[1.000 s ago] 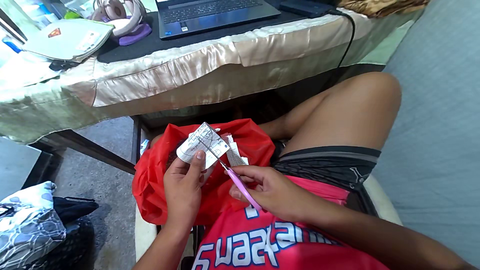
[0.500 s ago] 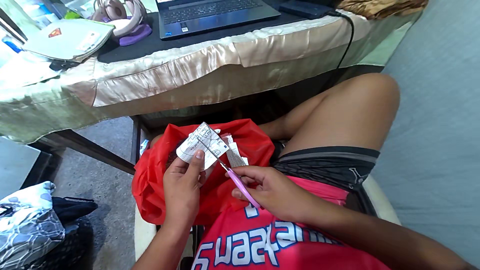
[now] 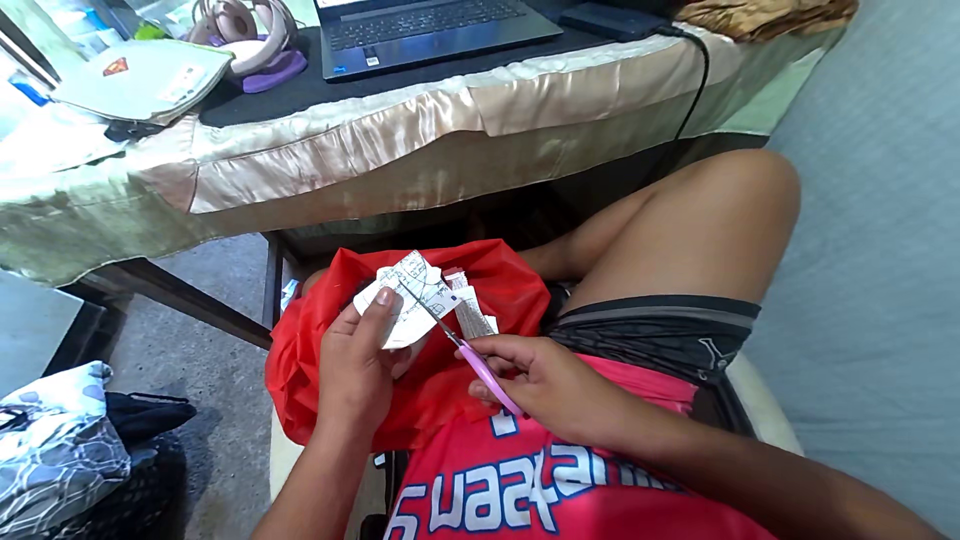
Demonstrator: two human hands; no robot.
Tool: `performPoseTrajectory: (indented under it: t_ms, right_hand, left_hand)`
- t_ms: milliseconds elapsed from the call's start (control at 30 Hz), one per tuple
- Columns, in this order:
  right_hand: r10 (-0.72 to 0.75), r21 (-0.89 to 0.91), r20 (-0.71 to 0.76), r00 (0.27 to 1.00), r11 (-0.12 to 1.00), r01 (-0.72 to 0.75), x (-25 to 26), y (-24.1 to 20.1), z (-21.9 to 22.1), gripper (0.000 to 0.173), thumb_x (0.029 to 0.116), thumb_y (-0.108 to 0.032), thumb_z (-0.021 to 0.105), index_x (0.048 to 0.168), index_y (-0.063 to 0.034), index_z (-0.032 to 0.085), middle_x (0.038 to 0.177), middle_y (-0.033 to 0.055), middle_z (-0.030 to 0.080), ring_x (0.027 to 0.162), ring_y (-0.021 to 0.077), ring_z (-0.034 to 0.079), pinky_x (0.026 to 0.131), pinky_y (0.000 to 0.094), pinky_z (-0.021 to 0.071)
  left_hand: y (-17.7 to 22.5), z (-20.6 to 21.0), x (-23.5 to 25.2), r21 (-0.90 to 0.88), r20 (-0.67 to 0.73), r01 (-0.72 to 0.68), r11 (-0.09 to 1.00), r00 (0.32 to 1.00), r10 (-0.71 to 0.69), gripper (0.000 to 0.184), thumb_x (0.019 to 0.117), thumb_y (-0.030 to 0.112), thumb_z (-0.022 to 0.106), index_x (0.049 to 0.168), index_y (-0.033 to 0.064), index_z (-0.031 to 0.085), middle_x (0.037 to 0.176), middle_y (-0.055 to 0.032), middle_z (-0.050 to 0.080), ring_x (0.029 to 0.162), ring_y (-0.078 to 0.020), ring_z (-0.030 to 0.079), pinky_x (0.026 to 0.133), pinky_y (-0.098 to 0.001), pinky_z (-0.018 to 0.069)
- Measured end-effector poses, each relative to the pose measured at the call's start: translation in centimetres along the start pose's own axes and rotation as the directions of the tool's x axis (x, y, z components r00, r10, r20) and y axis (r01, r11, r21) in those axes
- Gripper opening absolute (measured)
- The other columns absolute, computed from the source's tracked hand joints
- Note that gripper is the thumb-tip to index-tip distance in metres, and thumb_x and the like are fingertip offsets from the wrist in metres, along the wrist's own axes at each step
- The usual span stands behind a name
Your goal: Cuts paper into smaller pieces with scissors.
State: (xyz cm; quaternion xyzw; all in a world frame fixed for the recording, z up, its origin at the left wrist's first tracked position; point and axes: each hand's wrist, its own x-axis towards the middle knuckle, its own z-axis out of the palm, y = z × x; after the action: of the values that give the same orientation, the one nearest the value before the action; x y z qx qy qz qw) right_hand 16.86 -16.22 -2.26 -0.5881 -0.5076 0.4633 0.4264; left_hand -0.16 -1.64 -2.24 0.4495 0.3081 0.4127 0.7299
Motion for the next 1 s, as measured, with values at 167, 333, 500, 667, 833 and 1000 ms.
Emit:
performPoseTrajectory:
  t_ms: [167,333,500,667,833,1000]
  right_hand:
    - [-0.007,0.004,-0.003,1.000,1.000,0.007,0.0,0.0,0.1,0.037,0.0989,-0.026,0.070,0.133,-0.0125,0.064,0.095,-0.0027,0.073,0.078,0.0050,0.069,0.069,0.0191,0.0587]
    - [-0.034,0.046,0.002,0.999,0.998,0.034,0.0,-0.1,0.3,0.039,0.0988,-0.026,0.070,0.134,-0.0108,0.063,0.097,-0.0018,0.073,0.079,0.0052,0.069,0.069,0.0193,0.0586]
    - [-0.022,0.086,-0.011,1.000,0.996,0.023,0.0,-0.1,0.4,0.037,0.0991,-0.024,0.070,0.133,-0.0090,0.063,0.095,-0.0007,0.073,0.078,0.0066,0.069,0.069,0.0200,0.0589]
    - [-0.009,0.102,-0.014,1.000,0.995,0.011,-0.1,0.1,0.5,0.034,0.0996,-0.022,0.069,0.130,-0.0086,0.064,0.092,-0.0004,0.072,0.076,0.0072,0.069,0.069,0.0208,0.0590]
    - [-0.015,0.124,-0.024,1.000,0.992,0.018,0.0,-0.2,0.5,0.037,0.0986,-0.026,0.070,0.130,-0.0078,0.064,0.095,-0.0008,0.073,0.080,0.0070,0.070,0.071,0.0203,0.0594]
    - [-0.001,0.137,-0.046,0.999,0.991,0.007,0.1,-0.1,0.5,0.034,0.0988,-0.022,0.070,0.129,-0.0077,0.064,0.095,-0.0001,0.074,0.079,0.0071,0.070,0.069,0.0196,0.0586]
  left_hand:
    - [-0.1,0.2,0.1,0.065,-0.046,-0.071,0.995,0.996,0.074,0.019,0.1032,0.014,0.060,0.105,-0.0004,0.072,0.089,-0.0150,0.073,0.071,-0.0156,0.069,0.057,-0.0271,0.0558]
    - [-0.5,0.5,-0.3,0.115,-0.033,-0.103,0.988,0.994,0.107,0.016,0.1010,0.012,0.063,0.101,-0.0016,0.072,0.086,-0.0141,0.073,0.069,-0.0150,0.069,0.056,-0.0269,0.0569]
    - [-0.7,0.9,-0.6,0.111,-0.019,-0.085,0.990,0.996,0.088,0.017,0.1018,0.011,0.062,0.103,-0.0025,0.072,0.087,-0.0150,0.074,0.071,-0.0167,0.072,0.060,-0.0287,0.0600]
    - [-0.8,0.9,-0.6,0.110,-0.024,-0.098,0.989,0.995,0.101,0.016,0.1017,0.011,0.062,0.101,-0.0018,0.072,0.085,-0.0133,0.073,0.066,-0.0132,0.067,0.055,-0.0244,0.0550]
    - [-1.2,1.0,-0.8,0.137,0.025,-0.097,0.986,0.995,0.094,0.016,0.1009,0.010,0.063,0.104,-0.0031,0.071,0.090,-0.0145,0.074,0.077,-0.0179,0.073,0.066,-0.0311,0.0616]
    - [-1.3,1.0,-0.9,0.143,0.041,-0.077,0.987,0.997,0.072,0.016,0.1010,0.010,0.063,0.105,-0.0038,0.071,0.090,-0.0154,0.074,0.078,-0.0191,0.073,0.067,-0.0326,0.0622]
